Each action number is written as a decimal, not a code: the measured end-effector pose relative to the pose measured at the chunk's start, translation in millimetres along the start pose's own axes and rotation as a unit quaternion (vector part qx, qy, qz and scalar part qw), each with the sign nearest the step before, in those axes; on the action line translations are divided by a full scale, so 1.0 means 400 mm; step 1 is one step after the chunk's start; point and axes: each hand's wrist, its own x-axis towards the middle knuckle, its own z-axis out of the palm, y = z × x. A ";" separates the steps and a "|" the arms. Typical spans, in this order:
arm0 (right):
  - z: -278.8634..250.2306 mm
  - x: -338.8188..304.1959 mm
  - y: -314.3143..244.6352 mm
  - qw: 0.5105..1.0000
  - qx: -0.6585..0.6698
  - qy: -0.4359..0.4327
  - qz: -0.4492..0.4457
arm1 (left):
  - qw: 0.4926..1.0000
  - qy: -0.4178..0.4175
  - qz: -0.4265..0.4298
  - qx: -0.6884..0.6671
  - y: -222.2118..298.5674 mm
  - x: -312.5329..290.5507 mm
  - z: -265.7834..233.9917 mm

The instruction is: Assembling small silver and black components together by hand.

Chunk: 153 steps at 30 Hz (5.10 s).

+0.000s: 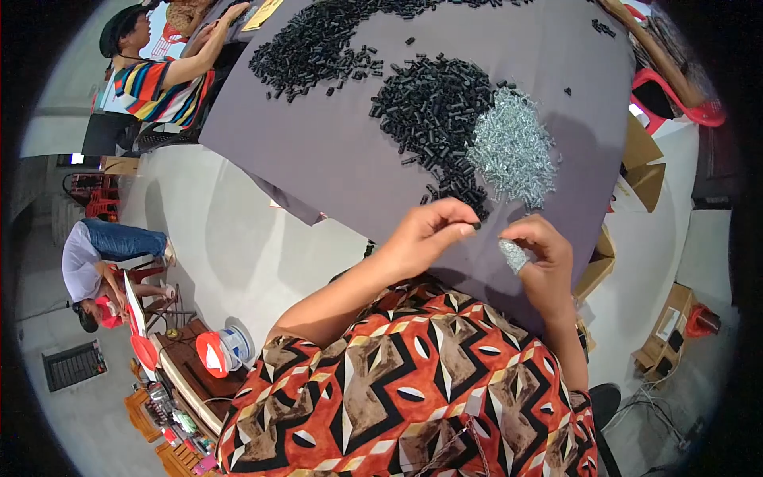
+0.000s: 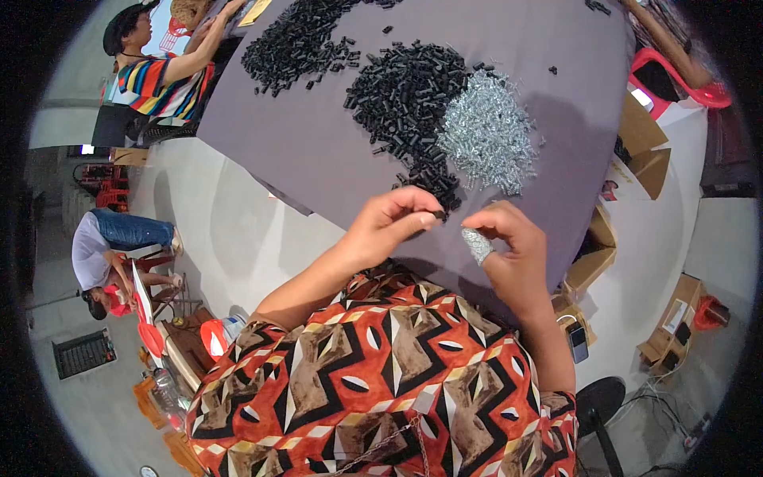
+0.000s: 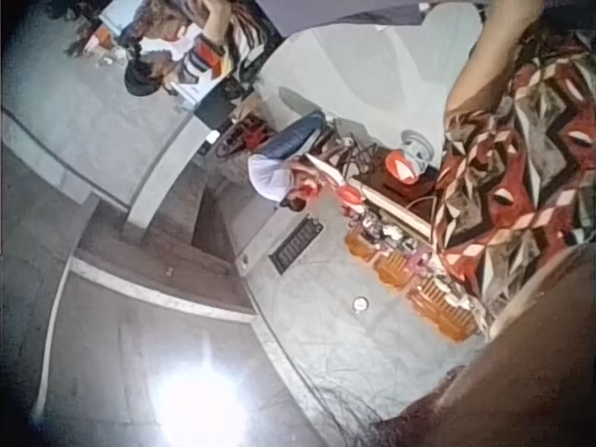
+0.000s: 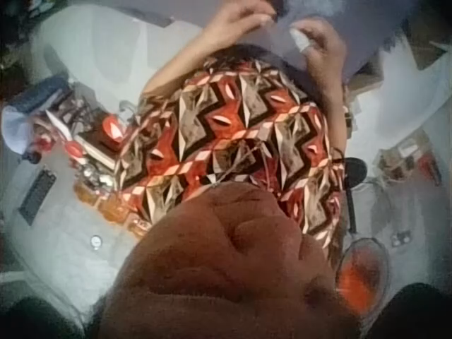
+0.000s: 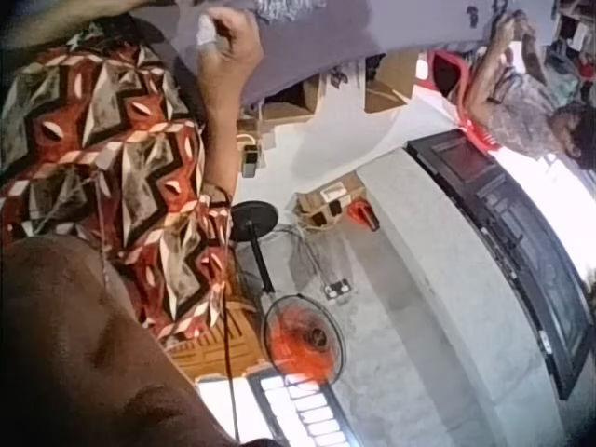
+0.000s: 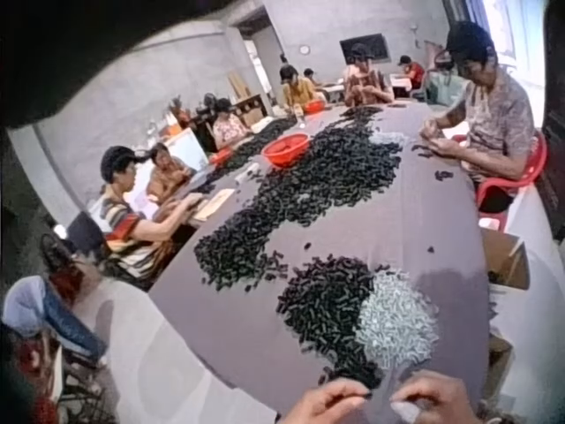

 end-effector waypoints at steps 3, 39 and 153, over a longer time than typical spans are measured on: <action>0.010 0.000 -0.002 1.000 -0.014 -0.013 -0.014 | 0.999 -0.007 0.010 0.030 -0.010 0.002 0.033; 0.003 -0.023 -0.034 0.994 -0.071 -0.087 -0.004 | 0.998 -0.062 0.010 0.031 -0.016 -0.027 0.040; 0.053 -0.026 0.040 0.948 -0.262 -0.087 -0.156 | 0.978 0.011 -0.065 -0.198 -0.036 -0.041 0.103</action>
